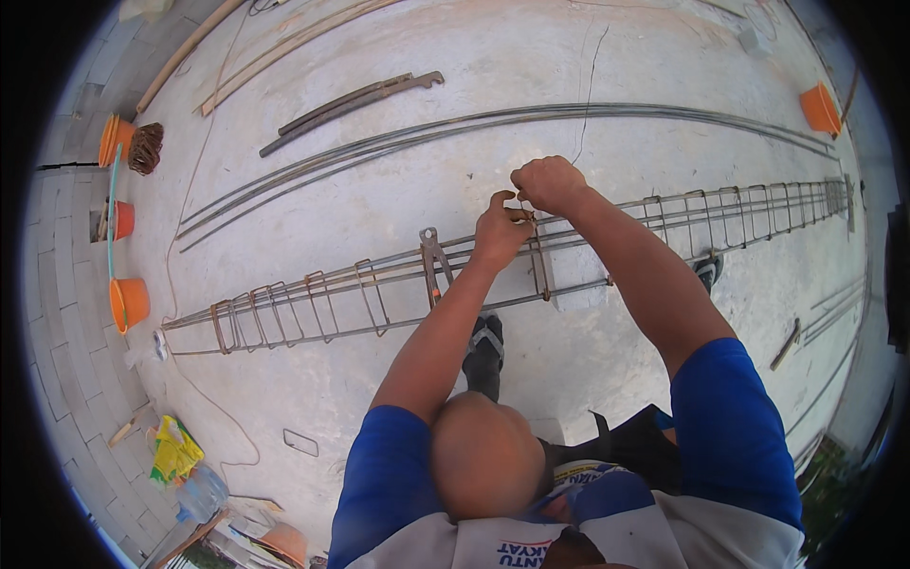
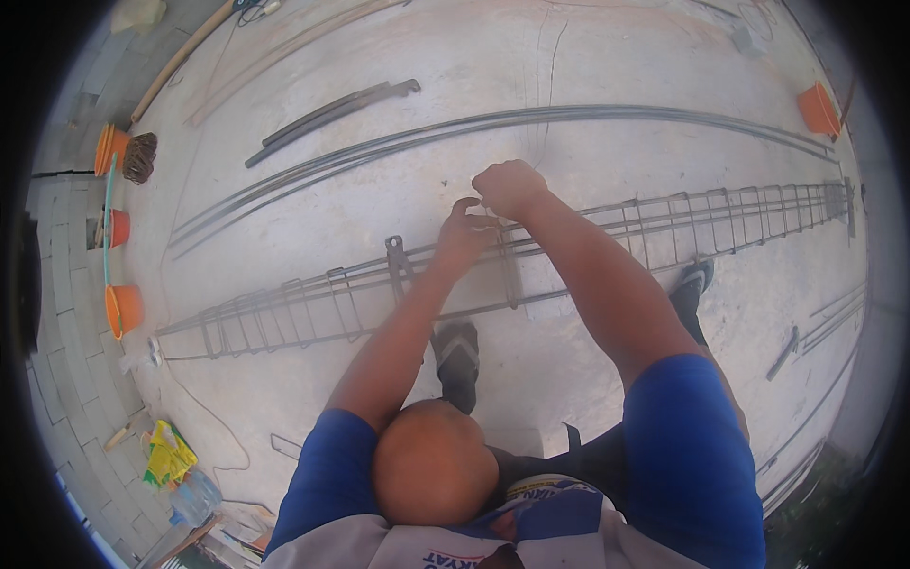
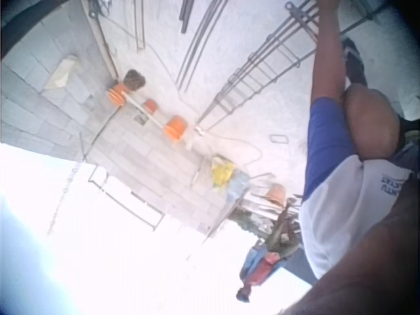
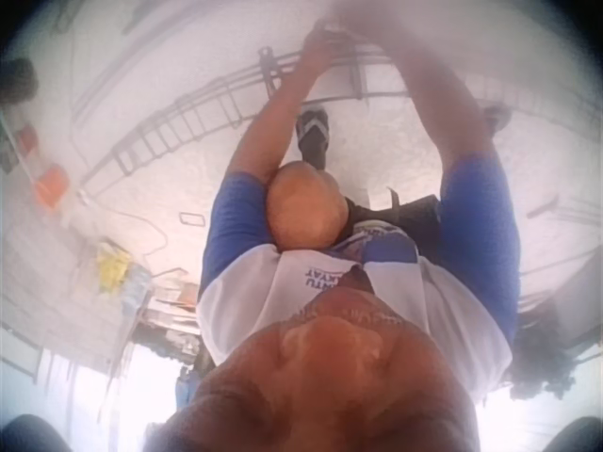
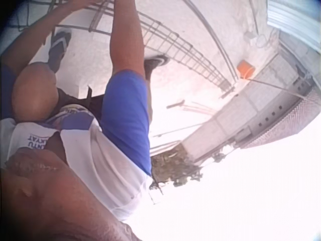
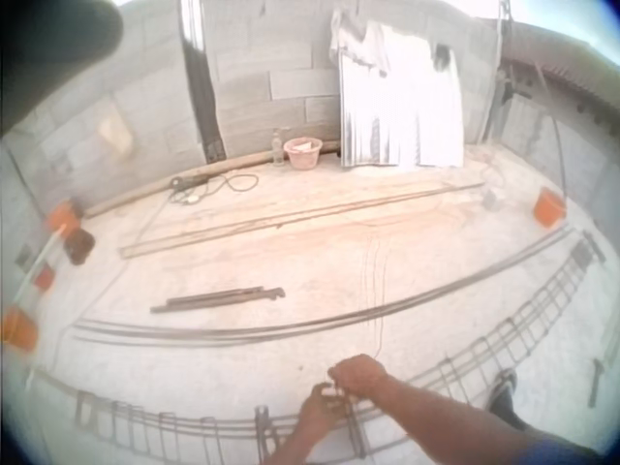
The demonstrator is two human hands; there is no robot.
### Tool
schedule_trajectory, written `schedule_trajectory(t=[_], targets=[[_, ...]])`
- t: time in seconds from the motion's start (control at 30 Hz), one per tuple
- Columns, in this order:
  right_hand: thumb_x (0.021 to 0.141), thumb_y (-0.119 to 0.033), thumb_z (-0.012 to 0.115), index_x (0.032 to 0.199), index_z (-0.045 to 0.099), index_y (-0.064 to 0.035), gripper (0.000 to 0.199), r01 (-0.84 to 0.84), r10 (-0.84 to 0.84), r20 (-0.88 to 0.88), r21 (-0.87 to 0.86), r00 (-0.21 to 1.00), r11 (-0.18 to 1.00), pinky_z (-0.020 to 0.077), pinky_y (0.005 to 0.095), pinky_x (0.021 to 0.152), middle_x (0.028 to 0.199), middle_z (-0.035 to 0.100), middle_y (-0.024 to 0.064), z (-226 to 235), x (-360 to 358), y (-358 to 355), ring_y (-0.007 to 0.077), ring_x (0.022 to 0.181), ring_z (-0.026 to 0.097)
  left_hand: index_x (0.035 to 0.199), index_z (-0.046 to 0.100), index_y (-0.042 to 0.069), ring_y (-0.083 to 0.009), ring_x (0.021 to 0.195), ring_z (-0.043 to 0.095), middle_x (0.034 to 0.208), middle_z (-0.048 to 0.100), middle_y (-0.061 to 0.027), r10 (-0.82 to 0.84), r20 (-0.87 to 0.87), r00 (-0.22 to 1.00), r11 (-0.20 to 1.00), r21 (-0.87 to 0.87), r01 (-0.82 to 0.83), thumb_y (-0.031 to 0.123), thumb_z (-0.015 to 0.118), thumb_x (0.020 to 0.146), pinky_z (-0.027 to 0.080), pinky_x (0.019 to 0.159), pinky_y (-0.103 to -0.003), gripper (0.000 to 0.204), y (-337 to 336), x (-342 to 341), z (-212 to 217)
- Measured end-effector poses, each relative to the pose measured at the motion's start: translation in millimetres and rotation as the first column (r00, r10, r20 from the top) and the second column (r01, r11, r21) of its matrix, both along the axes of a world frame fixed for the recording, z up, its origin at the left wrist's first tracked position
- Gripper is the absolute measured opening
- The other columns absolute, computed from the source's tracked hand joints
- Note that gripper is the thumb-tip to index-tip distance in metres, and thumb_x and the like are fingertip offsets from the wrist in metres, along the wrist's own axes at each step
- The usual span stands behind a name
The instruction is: The person places a white block on a rebar cage and uses pliers to tie wire around the rebar intersections, securing the structure. The person works along the length of the cage, repeatedly wrapping and twisting wire to fasten the bars together.
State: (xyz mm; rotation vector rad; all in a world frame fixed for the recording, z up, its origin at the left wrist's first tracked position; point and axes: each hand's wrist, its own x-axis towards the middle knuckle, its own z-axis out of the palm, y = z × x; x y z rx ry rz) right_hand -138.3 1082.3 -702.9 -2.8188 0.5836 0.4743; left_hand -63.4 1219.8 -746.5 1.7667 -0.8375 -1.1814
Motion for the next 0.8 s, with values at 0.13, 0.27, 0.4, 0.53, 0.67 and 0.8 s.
schedule_trajectory(t=[0.13,0.27,0.4,0.53,0.67,0.8], targets=[[0.080,-0.015,0.061,0.085,0.070,-0.0071,0.013,0.114,-0.110,-0.162,0.017,0.981,0.993,0.0543,0.0393,0.074,0.087,0.070,0.0147,7.7,-9.1,1.2,0.0301,0.084,0.068,0.117,0.047,-0.001,-0.0240,0.082,0.068,0.092,0.072,-0.0100,0.045,0.124,0.991,0.996,0.071,-0.054,0.015,0.072,0.073,0.051,0.075,-0.034,0.053,-3.7,-5.1,-18.0],[0.077,-0.010,0.060,0.086,0.071,-0.0057,0.015,-0.006,0.007,-0.328,0.004,0.945,1.000,0.0542,0.0399,0.076,0.088,0.070,0.0154,24.7,-16.5,6.7,0.0311,0.085,0.068,0.113,0.049,0.000,-0.0227,0.083,0.068,0.091,0.072,-0.0101,0.033,0.179,0.983,0.994,0.093,-0.050,0.020,0.074,0.075,0.052,0.076,-0.034,0.050,-4.5,-4.4,-7.3],[0.077,-0.022,0.067,0.082,0.070,-0.0047,0.019,-0.030,0.068,-0.208,0.180,0.976,0.983,0.0538,0.0421,0.070,0.083,0.070,0.0158,34.2,-2.5,13.6,0.0310,0.079,0.068,0.110,0.052,0.003,-0.0246,0.078,0.068,0.086,0.072,-0.0078,0.048,0.260,0.965,0.995,0.067,-0.068,0.019,0.073,0.074,0.052,0.073,-0.034,0.045,-4.6,-5.9,-3.4],[0.075,-0.024,0.071,0.084,0.069,-0.0039,0.022,0.004,0.009,-0.156,0.084,0.988,0.996,0.0527,0.0411,0.068,0.084,0.068,0.0137,51.9,13.6,25.4,0.0312,0.080,0.067,0.106,0.055,0.004,-0.0285,0.085,0.066,0.088,0.070,-0.0105,0.065,0.273,0.960,0.998,-0.020,-0.062,0.019,0.073,0.075,0.051,0.076,-0.037,0.039,-1.9,-10.9,2.4],[0.077,-0.024,0.071,0.096,0.066,-0.0035,0.029,-0.057,0.174,0.423,-0.274,0.889,0.960,0.0518,0.0400,0.070,0.094,0.063,0.0126,73.2,-15.9,74.7,0.0301,0.085,0.065,0.099,0.059,0.004,-0.0354,0.102,0.059,0.102,0.063,-0.0158,0.154,0.650,0.744,0.978,-0.205,-0.024,0.019,0.072,0.076,0.048,0.085,-0.043,0.031,43.9,16.7,11.5],[0.084,-0.026,0.063,0.112,0.057,-0.0079,0.033,0.326,-0.416,0.090,0.483,0.905,0.813,0.0485,0.0436,0.087,0.107,0.055,0.0154,79.3,-69.6,153.6,0.0327,0.105,0.058,0.111,0.051,0.002,-0.0365,0.102,0.060,0.106,0.058,-0.0174,-0.051,0.711,0.702,0.939,0.273,-0.208,0.027,0.075,0.073,0.051,0.083,-0.045,0.051,109.9,38.2,52.4]])
